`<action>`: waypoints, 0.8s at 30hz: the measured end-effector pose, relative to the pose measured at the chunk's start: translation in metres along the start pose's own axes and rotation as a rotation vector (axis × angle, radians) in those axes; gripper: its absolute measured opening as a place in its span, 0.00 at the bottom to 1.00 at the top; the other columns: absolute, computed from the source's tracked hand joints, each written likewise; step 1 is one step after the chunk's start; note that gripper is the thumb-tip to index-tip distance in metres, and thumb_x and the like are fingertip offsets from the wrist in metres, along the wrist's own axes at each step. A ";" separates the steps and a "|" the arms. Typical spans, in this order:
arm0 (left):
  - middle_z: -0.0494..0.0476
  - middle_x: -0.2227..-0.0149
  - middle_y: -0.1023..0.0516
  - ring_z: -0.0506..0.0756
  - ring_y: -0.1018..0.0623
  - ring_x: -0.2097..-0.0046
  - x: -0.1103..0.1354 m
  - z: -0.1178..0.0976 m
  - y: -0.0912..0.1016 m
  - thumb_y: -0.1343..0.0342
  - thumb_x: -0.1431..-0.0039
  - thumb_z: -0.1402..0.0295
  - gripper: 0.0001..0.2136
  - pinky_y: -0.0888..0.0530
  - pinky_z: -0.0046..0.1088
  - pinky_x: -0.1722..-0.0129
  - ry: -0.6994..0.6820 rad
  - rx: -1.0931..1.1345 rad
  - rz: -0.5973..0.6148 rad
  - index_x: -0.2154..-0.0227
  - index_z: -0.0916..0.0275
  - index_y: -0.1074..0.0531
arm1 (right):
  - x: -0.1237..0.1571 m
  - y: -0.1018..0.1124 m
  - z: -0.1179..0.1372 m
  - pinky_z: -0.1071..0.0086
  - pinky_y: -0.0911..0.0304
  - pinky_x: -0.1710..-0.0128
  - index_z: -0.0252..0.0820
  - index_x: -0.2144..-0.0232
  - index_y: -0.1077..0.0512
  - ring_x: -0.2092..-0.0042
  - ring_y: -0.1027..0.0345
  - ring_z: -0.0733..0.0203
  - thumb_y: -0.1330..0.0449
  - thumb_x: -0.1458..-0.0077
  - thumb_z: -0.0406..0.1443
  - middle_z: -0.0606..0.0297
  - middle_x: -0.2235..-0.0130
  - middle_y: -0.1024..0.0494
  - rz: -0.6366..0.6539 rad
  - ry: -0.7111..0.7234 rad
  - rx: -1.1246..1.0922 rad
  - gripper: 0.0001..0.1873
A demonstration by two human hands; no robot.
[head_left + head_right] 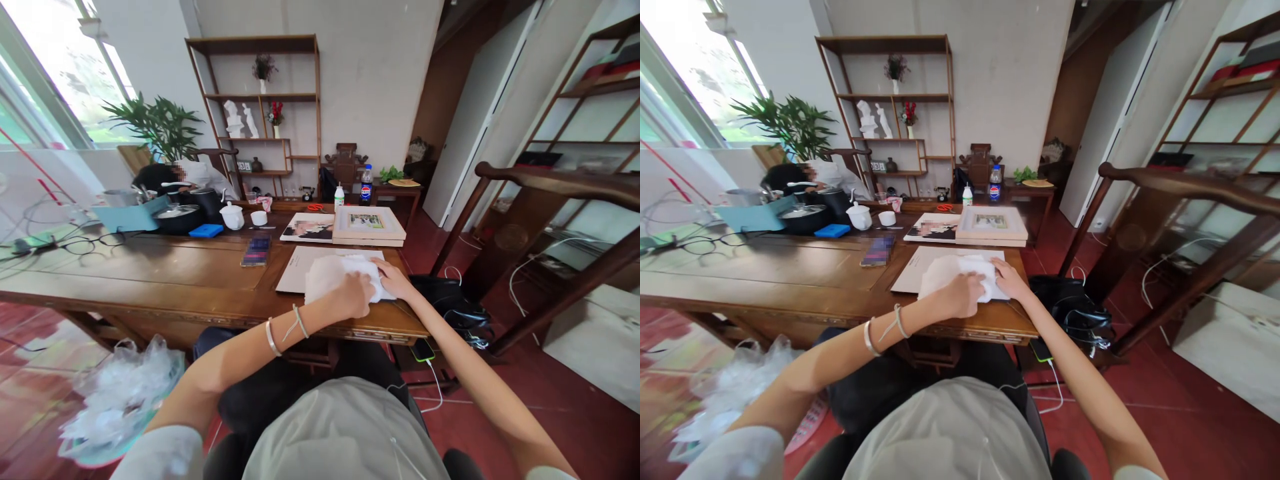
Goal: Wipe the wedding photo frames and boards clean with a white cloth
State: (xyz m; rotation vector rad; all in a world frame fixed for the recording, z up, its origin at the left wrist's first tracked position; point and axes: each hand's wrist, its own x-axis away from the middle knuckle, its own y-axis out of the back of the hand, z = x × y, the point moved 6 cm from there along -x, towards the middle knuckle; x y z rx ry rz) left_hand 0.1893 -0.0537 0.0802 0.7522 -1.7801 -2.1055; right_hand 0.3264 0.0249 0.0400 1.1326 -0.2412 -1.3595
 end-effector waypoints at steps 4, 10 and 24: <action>0.66 0.40 0.36 0.71 0.36 0.40 0.005 0.000 0.002 0.52 0.38 0.56 0.19 0.36 0.47 0.44 0.135 -0.082 -0.005 0.59 0.65 0.22 | 0.001 0.001 0.003 0.53 0.48 0.37 0.44 0.50 0.27 0.39 0.40 0.51 0.49 0.52 0.26 0.61 0.43 0.29 -0.007 0.037 -0.016 0.27; 0.68 0.35 0.46 0.72 0.45 0.35 -0.031 0.037 -0.009 0.60 0.34 0.55 0.24 0.46 0.52 0.40 0.346 -0.083 0.123 0.49 0.66 0.27 | -0.001 0.003 0.004 0.52 0.47 0.38 0.41 0.51 0.27 0.40 0.39 0.50 0.49 0.49 0.28 0.57 0.44 0.28 -0.006 0.022 0.022 0.23; 0.66 0.37 0.40 0.70 0.39 0.38 0.037 -0.043 0.018 0.50 0.42 0.67 0.16 0.39 0.50 0.42 0.071 -0.091 0.103 0.55 0.66 0.25 | 0.001 0.005 0.003 0.53 0.47 0.37 0.43 0.52 0.26 0.40 0.39 0.51 0.47 0.50 0.29 0.60 0.44 0.28 0.014 0.012 -0.036 0.23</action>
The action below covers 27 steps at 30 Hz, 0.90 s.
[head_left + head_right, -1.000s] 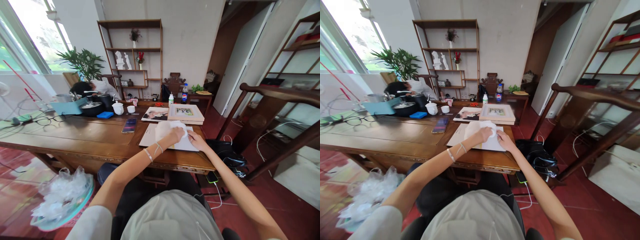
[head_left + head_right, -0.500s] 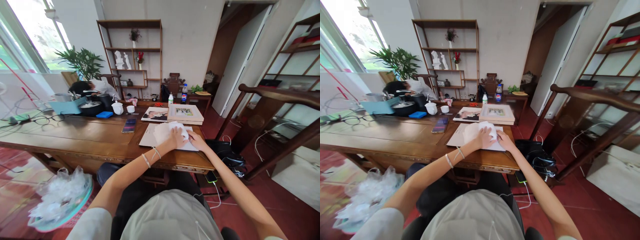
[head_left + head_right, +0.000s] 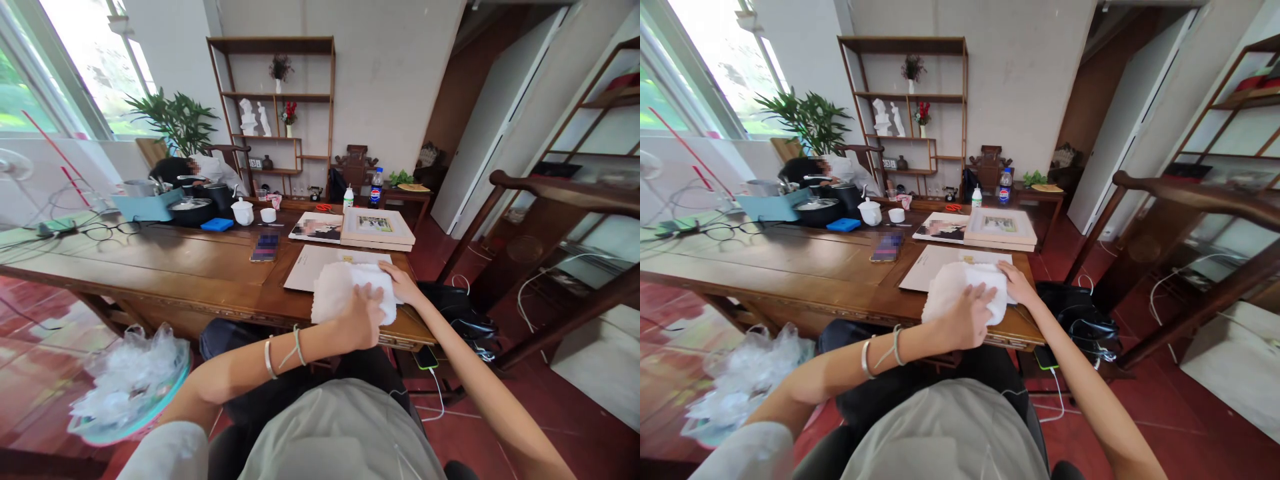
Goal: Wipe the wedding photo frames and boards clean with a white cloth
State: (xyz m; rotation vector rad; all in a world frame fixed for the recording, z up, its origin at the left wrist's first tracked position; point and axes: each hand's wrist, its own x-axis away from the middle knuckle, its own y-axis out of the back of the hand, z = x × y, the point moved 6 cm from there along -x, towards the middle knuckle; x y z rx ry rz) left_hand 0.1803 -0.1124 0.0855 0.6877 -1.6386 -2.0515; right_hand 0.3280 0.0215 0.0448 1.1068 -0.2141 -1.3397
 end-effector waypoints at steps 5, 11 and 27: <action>0.64 0.48 0.27 0.58 0.25 0.51 0.015 0.061 0.015 0.53 0.47 0.81 0.15 0.27 0.33 0.52 0.048 0.072 -0.061 0.59 0.66 0.27 | 0.000 -0.002 -0.001 0.54 0.48 0.37 0.40 0.52 0.26 0.39 0.39 0.52 0.48 0.48 0.30 0.57 0.44 0.29 -0.024 -0.011 0.049 0.21; 0.64 0.45 0.30 0.59 0.29 0.45 0.030 0.160 0.002 0.53 0.47 0.83 0.18 0.31 0.33 0.47 0.276 -0.024 -0.041 0.56 0.65 0.28 | -0.001 -0.004 -0.003 0.54 0.49 0.36 0.42 0.52 0.26 0.39 0.40 0.53 0.48 0.45 0.32 0.59 0.43 0.29 -0.023 -0.040 0.056 0.20; 0.59 0.36 0.42 0.60 0.42 0.35 0.030 0.163 -0.030 0.58 0.34 0.59 0.19 0.45 0.47 0.37 0.190 0.120 -0.027 0.62 0.64 0.24 | 0.001 -0.002 -0.001 0.52 0.51 0.36 0.44 0.52 0.26 0.39 0.41 0.52 0.47 0.46 0.33 0.59 0.44 0.29 -0.030 -0.056 0.013 0.19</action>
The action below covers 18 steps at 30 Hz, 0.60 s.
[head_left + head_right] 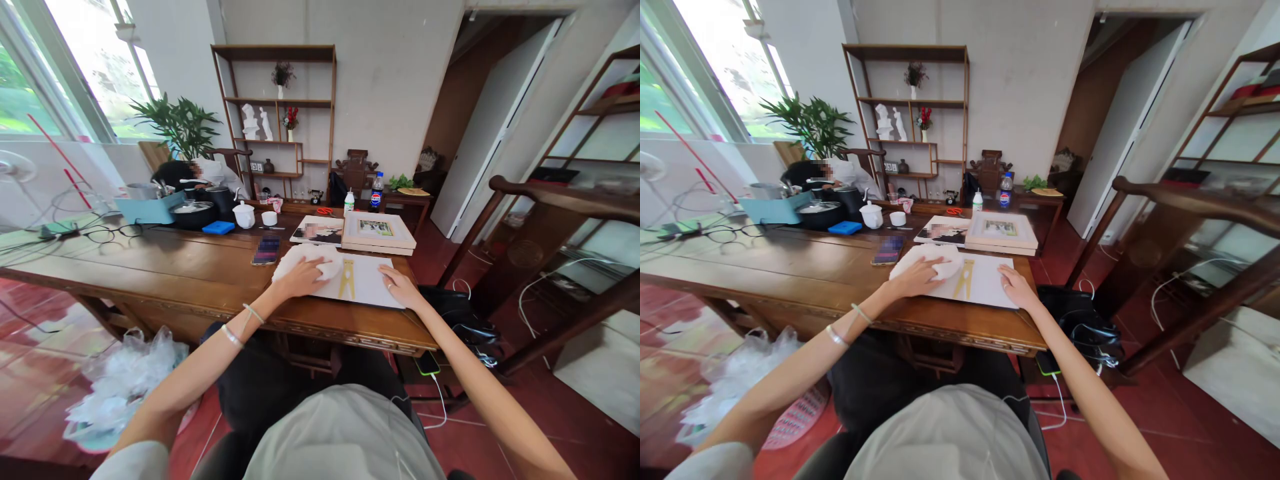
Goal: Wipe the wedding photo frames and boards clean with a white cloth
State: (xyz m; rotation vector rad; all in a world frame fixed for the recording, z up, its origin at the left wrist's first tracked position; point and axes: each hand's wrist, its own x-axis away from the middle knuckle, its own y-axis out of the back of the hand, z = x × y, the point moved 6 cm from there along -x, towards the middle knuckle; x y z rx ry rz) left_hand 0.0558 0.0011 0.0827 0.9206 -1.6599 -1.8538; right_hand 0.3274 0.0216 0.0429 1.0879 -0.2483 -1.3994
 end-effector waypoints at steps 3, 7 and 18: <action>0.56 0.36 0.41 0.59 0.43 0.34 0.038 -0.029 0.005 0.57 0.34 0.59 0.19 0.46 0.46 0.36 -0.078 -0.010 -0.022 0.67 0.62 0.23 | 0.000 0.000 0.001 0.53 0.50 0.36 0.43 0.52 0.26 0.39 0.41 0.52 0.48 0.45 0.33 0.59 0.44 0.29 -0.003 -0.001 0.015 0.19; 0.52 0.35 0.42 0.59 0.45 0.34 0.071 -0.055 0.008 0.55 0.34 0.60 0.17 0.47 0.47 0.36 -0.139 -0.029 -0.064 0.69 0.61 0.23 | 0.000 -0.001 0.002 0.52 0.50 0.36 0.41 0.52 0.26 0.39 0.40 0.51 0.48 0.45 0.33 0.56 0.43 0.29 0.010 -0.011 0.021 0.19; 0.55 0.34 0.47 0.61 0.47 0.33 -0.023 0.010 -0.003 0.59 0.34 0.56 0.20 0.47 0.53 0.38 0.032 -0.053 0.059 0.60 0.62 0.24 | 0.000 0.000 -0.001 0.52 0.50 0.36 0.44 0.52 0.26 0.39 0.40 0.53 0.47 0.46 0.33 0.60 0.44 0.28 -0.003 0.006 0.018 0.19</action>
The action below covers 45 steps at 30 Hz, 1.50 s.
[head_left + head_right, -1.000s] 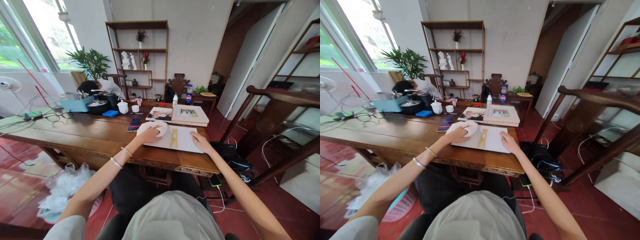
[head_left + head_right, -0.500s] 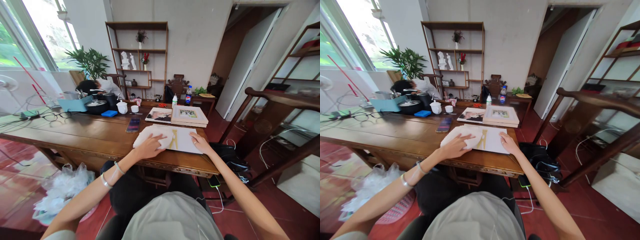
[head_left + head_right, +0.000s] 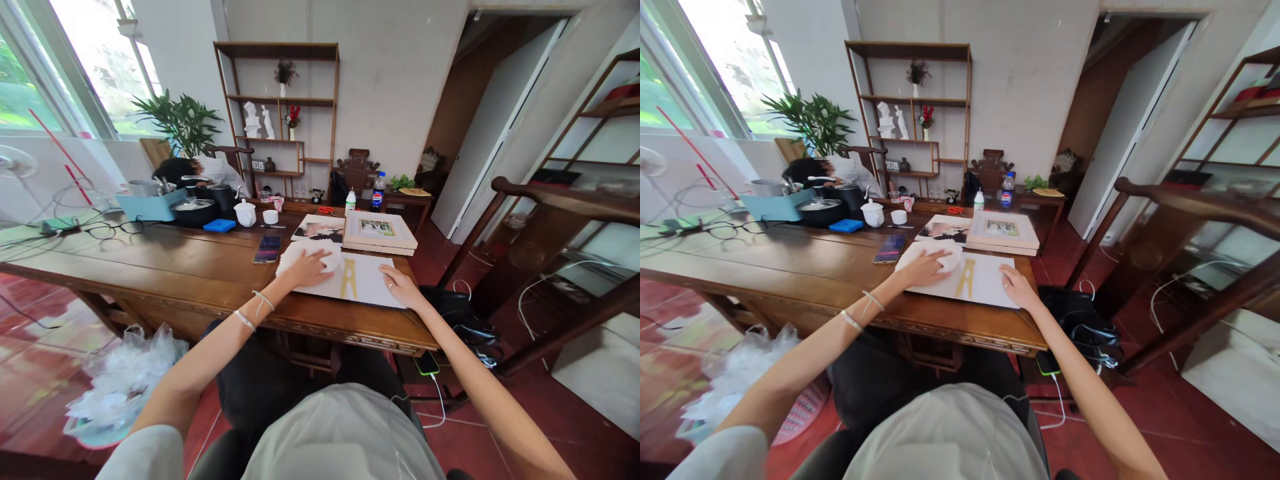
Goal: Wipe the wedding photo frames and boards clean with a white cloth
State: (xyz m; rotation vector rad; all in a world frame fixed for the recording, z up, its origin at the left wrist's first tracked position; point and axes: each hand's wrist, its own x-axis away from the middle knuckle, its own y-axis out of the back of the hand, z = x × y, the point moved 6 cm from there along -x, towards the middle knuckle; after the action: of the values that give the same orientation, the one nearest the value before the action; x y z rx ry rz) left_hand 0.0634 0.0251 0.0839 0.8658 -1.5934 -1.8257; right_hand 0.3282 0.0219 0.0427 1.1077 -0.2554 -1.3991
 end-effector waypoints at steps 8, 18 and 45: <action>0.54 0.35 0.42 0.61 0.45 0.34 0.035 -0.032 0.005 0.58 0.34 0.54 0.23 0.47 0.49 0.37 -0.112 0.006 -0.076 0.70 0.62 0.22 | 0.000 0.000 0.001 0.52 0.51 0.36 0.45 0.52 0.26 0.39 0.41 0.53 0.47 0.46 0.34 0.60 0.44 0.28 0.003 -0.009 -0.027 0.19; 0.50 0.35 0.43 0.59 0.46 0.34 0.047 -0.036 0.013 0.66 0.32 0.54 0.27 0.46 0.49 0.37 -0.078 0.057 -0.031 0.67 0.60 0.23 | -0.001 0.000 0.001 0.52 0.50 0.36 0.44 0.52 0.26 0.39 0.40 0.52 0.46 0.46 0.34 0.60 0.44 0.28 0.001 -0.007 -0.020 0.19; 0.63 0.33 0.48 0.66 0.46 0.34 0.024 -0.045 0.008 0.55 0.42 0.74 0.16 0.38 0.56 0.43 -0.008 0.000 0.038 0.53 0.66 0.29 | 0.000 0.000 0.004 0.53 0.50 0.36 0.40 0.51 0.27 0.39 0.41 0.52 0.49 0.45 0.32 0.57 0.43 0.29 0.013 -0.005 0.024 0.20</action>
State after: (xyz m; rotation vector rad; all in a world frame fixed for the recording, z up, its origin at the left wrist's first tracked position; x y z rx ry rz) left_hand 0.0829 -0.0220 0.0851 0.8234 -1.6042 -1.8049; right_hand 0.3255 0.0203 0.0445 1.1206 -0.2834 -1.3913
